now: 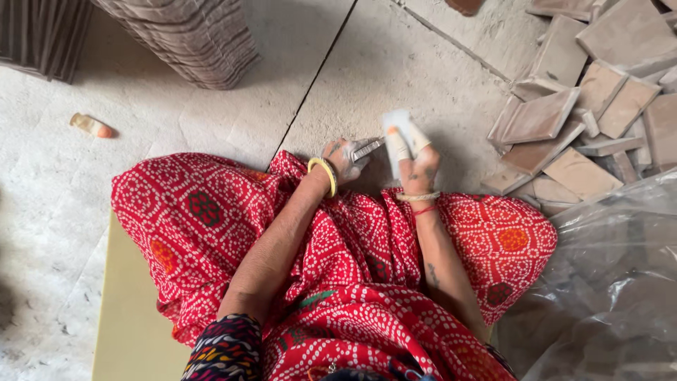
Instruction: The person sits on the floor and repeatedly smooths the edges and surfaces of small, irregular clay tiles using a white rectangular tool. They pick up tiles from a pile, rub them against the tool, and place them into a stack.
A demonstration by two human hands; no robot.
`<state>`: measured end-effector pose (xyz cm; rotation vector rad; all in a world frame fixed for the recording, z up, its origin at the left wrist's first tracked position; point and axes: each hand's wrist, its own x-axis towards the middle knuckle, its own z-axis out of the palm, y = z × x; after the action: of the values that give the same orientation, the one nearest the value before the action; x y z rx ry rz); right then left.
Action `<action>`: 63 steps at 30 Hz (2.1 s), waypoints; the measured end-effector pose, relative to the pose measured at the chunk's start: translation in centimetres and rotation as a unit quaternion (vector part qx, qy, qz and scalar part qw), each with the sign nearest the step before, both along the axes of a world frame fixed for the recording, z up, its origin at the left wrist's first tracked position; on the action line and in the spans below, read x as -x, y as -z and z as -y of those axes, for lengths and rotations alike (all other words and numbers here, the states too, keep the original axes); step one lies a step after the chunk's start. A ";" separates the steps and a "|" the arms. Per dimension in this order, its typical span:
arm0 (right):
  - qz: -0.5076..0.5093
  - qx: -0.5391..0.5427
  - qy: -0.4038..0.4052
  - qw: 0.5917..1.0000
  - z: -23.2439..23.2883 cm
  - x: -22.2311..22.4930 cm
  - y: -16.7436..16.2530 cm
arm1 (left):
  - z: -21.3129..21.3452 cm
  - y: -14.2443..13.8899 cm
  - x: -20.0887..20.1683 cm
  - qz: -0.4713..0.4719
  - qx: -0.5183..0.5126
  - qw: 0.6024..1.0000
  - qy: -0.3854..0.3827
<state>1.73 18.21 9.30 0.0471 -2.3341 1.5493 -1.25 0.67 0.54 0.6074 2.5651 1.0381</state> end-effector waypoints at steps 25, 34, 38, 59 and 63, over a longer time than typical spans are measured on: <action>-0.025 -0.265 0.061 0.962 0.1 -0.4 2.9 | 0.3 -0.5 3.1 0.007 0.129 0.977 0.167; 0.100 0.034 0.106 0.989 -0.3 1.4 3.8 | 1.0 -1.0 0.3 0.099 0.081 0.990 0.063; 0.112 0.010 0.072 0.991 2.9 -0.2 1.3 | 1.5 -3.1 -1.1 0.130 0.033 0.989 0.069; 0.053 -0.227 0.111 0.966 2.2 1.6 4.4 | -2.4 -1.1 -5.3 -0.125 0.041 0.991 -0.026; 0.106 -0.154 0.040 0.982 2.1 0.9 6.1 | -1.8 -2.6 -5.8 0.152 0.028 0.987 -0.049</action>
<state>0.88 16.15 3.23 -0.1434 -2.6892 1.1945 4.50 2.46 3.14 0.2844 2.3653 1.0004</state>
